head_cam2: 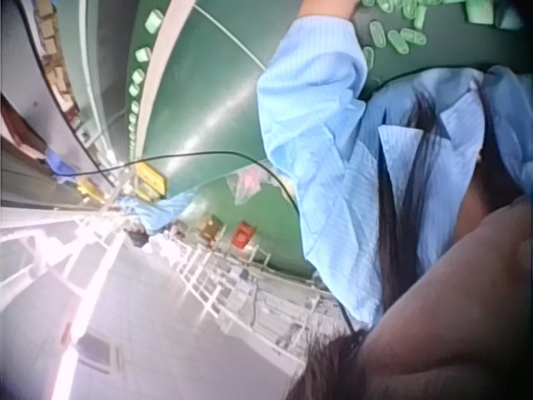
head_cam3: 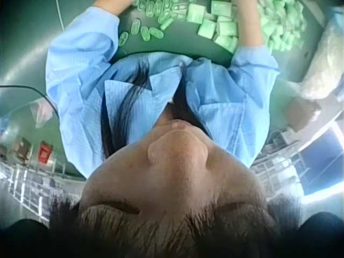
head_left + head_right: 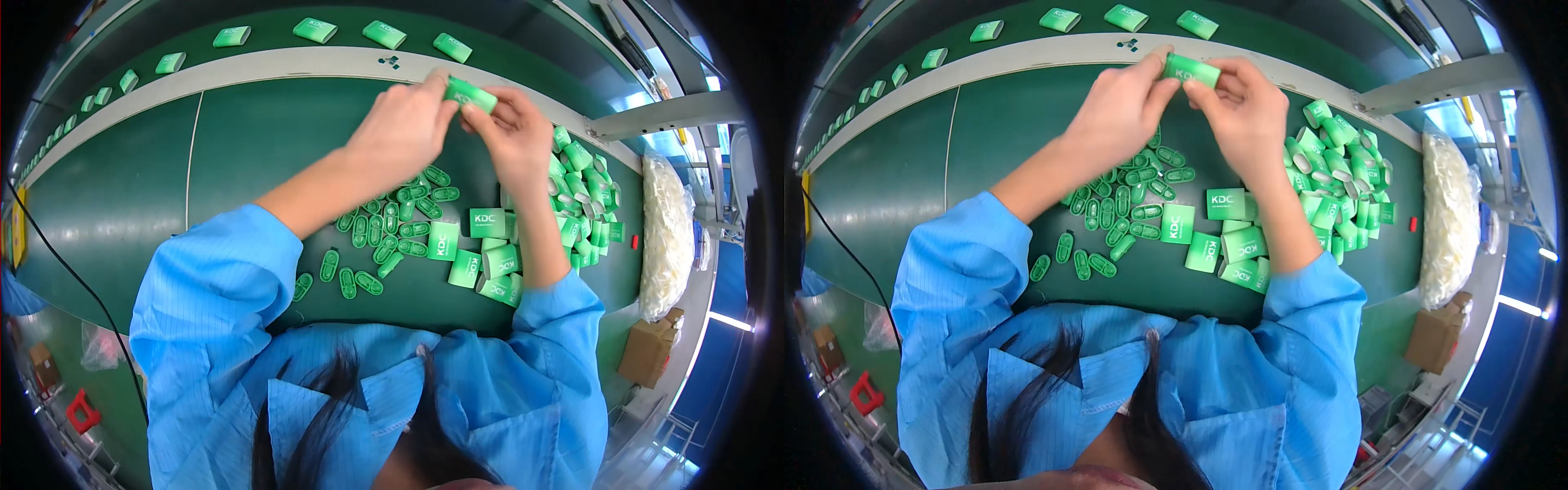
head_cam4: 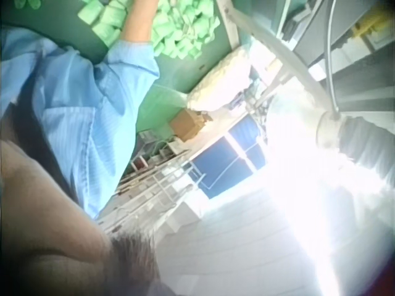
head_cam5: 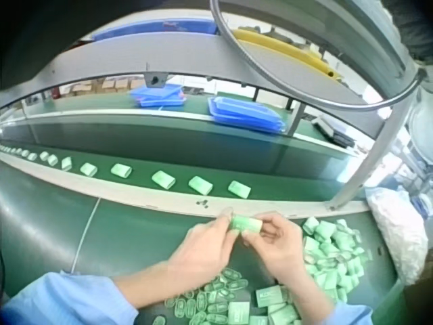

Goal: The person assembles green plastic capsule halves by hand on a green factory table. They pick up two halves, press them together to form a complete capsule, and place the finished unit onto a conveyor belt. The process is repeated continuously with a pile of loose halves nearby.

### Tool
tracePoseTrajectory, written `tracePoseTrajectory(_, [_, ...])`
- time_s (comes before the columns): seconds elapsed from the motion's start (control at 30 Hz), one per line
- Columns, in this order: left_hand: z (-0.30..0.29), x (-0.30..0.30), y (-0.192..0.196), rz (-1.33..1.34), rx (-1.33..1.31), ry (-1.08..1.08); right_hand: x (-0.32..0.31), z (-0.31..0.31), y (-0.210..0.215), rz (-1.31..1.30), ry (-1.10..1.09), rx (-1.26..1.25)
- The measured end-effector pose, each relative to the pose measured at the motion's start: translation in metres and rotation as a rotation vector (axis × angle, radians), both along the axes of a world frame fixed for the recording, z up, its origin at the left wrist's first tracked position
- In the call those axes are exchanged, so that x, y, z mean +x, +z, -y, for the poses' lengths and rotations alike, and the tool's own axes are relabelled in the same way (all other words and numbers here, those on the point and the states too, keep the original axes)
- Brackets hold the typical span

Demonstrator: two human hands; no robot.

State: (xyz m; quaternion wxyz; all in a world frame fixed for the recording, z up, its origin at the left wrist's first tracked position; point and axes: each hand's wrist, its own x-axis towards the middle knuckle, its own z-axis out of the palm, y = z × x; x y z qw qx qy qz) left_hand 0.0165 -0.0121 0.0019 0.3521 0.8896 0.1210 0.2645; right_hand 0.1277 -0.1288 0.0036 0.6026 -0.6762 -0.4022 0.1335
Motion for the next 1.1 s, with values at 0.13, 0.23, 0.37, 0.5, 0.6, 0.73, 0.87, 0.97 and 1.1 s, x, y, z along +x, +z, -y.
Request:
tracePoseTrajectory(0.13, [-0.023,0.008,-0.012,0.147,0.076,0.105,0.059,-0.029,0.005,0.003,-0.044,-0.182])
tracePoseTrajectory(0.23, [-0.026,-0.005,-0.006,0.02,0.274,-0.192,0.12,-0.04,-0.002,0.071,-0.227,-0.406])
tracePoseTrajectory(0.37, [-0.018,-0.017,-0.006,-0.114,0.371,-0.479,0.148,-0.042,-0.017,0.259,-0.368,-0.485])
tracePoseTrajectory(0.5, [-0.013,-0.017,0.0,-0.35,0.451,-0.445,0.11,-0.012,0.018,0.537,-0.251,-0.508])
tracePoseTrajectory(0.6, [-0.011,-0.019,-0.002,-0.316,0.485,-0.349,0.05,0.023,0.051,0.458,0.223,-0.688])
tracePoseTrajectory(0.73, [-0.013,-0.017,-0.009,-0.183,0.41,-0.231,-0.004,0.07,0.047,0.79,0.403,-0.757])
tracePoseTrajectory(0.87, [-0.02,-0.009,0.002,-0.099,-0.058,-0.217,-0.003,0.074,0.04,0.604,0.361,-0.662])
tracePoseTrajectory(0.97, [-0.026,-0.007,0.002,-0.148,-0.757,-0.331,0.003,0.048,0.04,0.118,0.242,-0.551])
tracePoseTrajectory(1.1, [-0.025,-0.005,0.001,-0.083,-0.972,-0.33,0.011,0.021,0.026,-0.082,0.178,-0.264])
